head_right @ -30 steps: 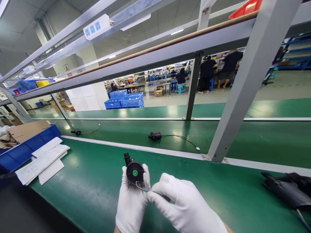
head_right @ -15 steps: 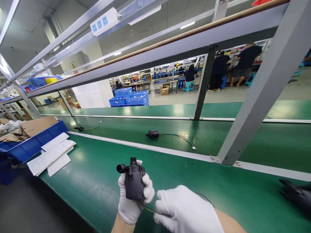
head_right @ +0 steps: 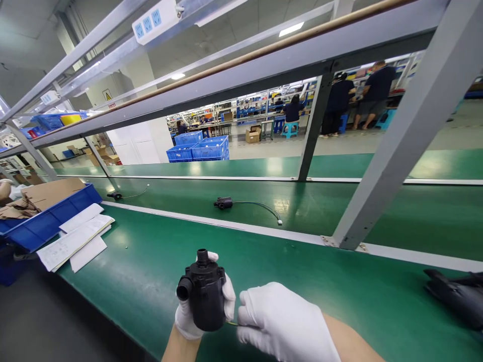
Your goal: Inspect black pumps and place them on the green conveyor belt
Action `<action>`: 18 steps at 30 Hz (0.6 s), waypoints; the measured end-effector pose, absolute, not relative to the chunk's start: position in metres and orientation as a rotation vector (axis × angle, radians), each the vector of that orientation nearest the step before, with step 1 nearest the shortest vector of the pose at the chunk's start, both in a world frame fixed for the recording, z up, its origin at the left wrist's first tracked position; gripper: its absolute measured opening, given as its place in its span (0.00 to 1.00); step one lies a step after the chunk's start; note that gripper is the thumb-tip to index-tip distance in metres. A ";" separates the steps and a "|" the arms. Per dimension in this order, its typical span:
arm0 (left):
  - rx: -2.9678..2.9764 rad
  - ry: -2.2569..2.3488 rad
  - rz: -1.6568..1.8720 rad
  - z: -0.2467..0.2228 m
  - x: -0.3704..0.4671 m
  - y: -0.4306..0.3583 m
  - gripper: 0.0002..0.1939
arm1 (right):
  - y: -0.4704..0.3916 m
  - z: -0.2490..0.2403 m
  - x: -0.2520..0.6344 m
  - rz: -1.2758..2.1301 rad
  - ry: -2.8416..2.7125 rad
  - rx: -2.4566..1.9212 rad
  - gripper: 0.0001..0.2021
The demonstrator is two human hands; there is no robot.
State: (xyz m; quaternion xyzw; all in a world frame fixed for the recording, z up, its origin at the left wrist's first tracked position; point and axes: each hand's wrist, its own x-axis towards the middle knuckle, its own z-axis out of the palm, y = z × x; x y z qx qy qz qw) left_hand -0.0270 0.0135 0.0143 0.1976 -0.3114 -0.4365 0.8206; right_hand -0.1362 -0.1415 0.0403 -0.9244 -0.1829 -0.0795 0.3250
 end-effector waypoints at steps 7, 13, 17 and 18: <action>0.686 -0.725 -0.822 0.024 -0.025 0.022 0.37 | -0.147 0.046 -0.137 -0.154 -0.349 -2.420 0.21; 1.618 -0.825 -0.087 0.029 -0.036 0.027 0.55 | -0.154 0.049 -0.139 -0.331 -0.074 -2.001 0.36; 1.669 -0.898 0.067 0.021 -0.042 0.030 0.61 | -0.143 0.053 -0.139 -0.411 -0.156 -2.093 0.35; 1.673 -0.906 0.073 0.020 -0.042 0.031 0.62 | -0.141 0.054 -0.139 -0.424 -0.171 -2.109 0.35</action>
